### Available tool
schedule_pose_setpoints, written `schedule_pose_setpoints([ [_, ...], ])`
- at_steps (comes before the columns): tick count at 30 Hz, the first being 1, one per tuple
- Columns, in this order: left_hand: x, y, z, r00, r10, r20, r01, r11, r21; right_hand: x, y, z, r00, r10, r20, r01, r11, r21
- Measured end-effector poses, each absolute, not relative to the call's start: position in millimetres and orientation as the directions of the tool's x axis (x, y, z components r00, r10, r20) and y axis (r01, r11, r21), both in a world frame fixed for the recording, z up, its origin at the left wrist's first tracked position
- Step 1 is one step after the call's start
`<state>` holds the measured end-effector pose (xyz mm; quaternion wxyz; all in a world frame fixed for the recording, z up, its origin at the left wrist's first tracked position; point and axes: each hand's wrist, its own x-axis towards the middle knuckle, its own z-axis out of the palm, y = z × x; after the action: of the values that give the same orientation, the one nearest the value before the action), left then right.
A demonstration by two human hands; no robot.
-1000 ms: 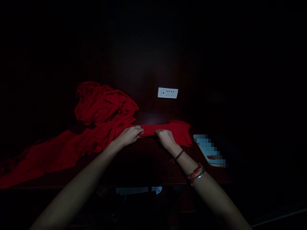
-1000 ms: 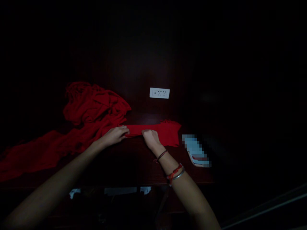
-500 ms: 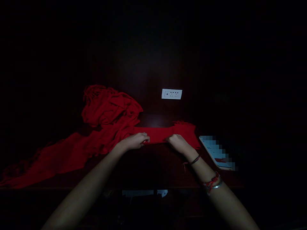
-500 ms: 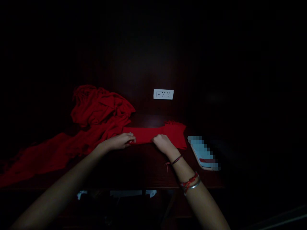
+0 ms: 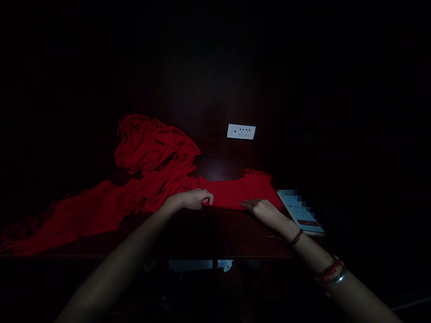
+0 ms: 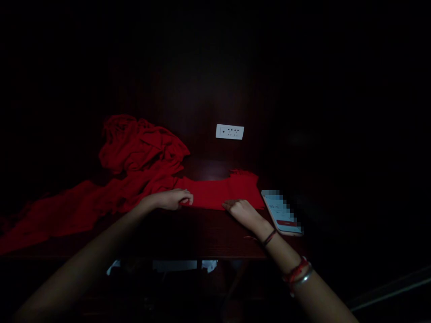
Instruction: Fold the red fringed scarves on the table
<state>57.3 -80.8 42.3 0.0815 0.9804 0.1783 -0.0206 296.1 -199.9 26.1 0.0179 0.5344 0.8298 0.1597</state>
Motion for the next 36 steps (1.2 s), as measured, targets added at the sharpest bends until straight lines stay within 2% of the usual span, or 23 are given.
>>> schedule_pose_setpoints([
  [2, 55.6, -88.4, 44.0, 0.927, 0.347, -0.141, 0.366, -0.92, 0.14, 299.9, -209.8, 22.9, -0.456, 0.88, 0.13, 0.858, 0.396, 0.327],
  [3, 54.9, -92.2, 43.9, 0.926, 0.355, -0.128, 0.369, -0.924, 0.104, 301.2, -213.0, 22.2, -0.465, 0.877, 0.123, 0.848, 0.4, 0.347],
  [7, 54.9, -106.8, 38.7, 0.924, 0.37, 0.098, 0.381, -0.912, -0.151, 306.0, -216.7, 22.1, -0.442, 0.887, 0.134, 0.848, 0.364, 0.384],
  [11, 53.5, -114.2, 32.0, 0.914, 0.376, 0.152, 0.405, -0.859, -0.314, 312.9, -213.6, 21.3, -0.428, 0.883, 0.193, 0.849, 0.32, 0.421],
  [14, 47.1, -115.1, 29.4, 0.914, 0.38, 0.144, 0.406, -0.851, -0.332, 316.5, -213.3, 20.0, -0.44, 0.877, 0.195, 0.848, 0.335, 0.411],
  [18, 35.2, -116.0, 29.4, 0.935, 0.327, 0.137, 0.354, -0.884, -0.306, 316.6, -218.9, 20.7, -0.451, 0.878, 0.158, 0.866, 0.388, 0.315],
  [23, 26.8, -120.3, 26.0, 0.94, 0.322, 0.109, 0.338, -0.855, -0.393, 316.6, -229.9, 19.8, -0.414, 0.894, 0.172, 0.898, 0.369, 0.241],
  [26, 22.1, -119.3, 26.2, 0.943, 0.31, 0.118, 0.332, -0.883, -0.331, 319.2, -234.5, 17.3, -0.399, 0.904, 0.154, 0.906, 0.364, 0.215],
  [31, 29.9, -104.1, 45.9, 0.972, 0.219, 0.087, 0.222, -0.975, -0.021, 315.3, -234.3, 22.1, -0.364, 0.924, 0.117, 0.927, 0.347, 0.146],
  [36, 77.2, -81.6, 37.9, 0.884, 0.381, 0.271, 0.388, -0.921, 0.032, 301.4, -228.9, 24.7, -0.36, 0.916, 0.174, 0.931, 0.343, 0.125],
])
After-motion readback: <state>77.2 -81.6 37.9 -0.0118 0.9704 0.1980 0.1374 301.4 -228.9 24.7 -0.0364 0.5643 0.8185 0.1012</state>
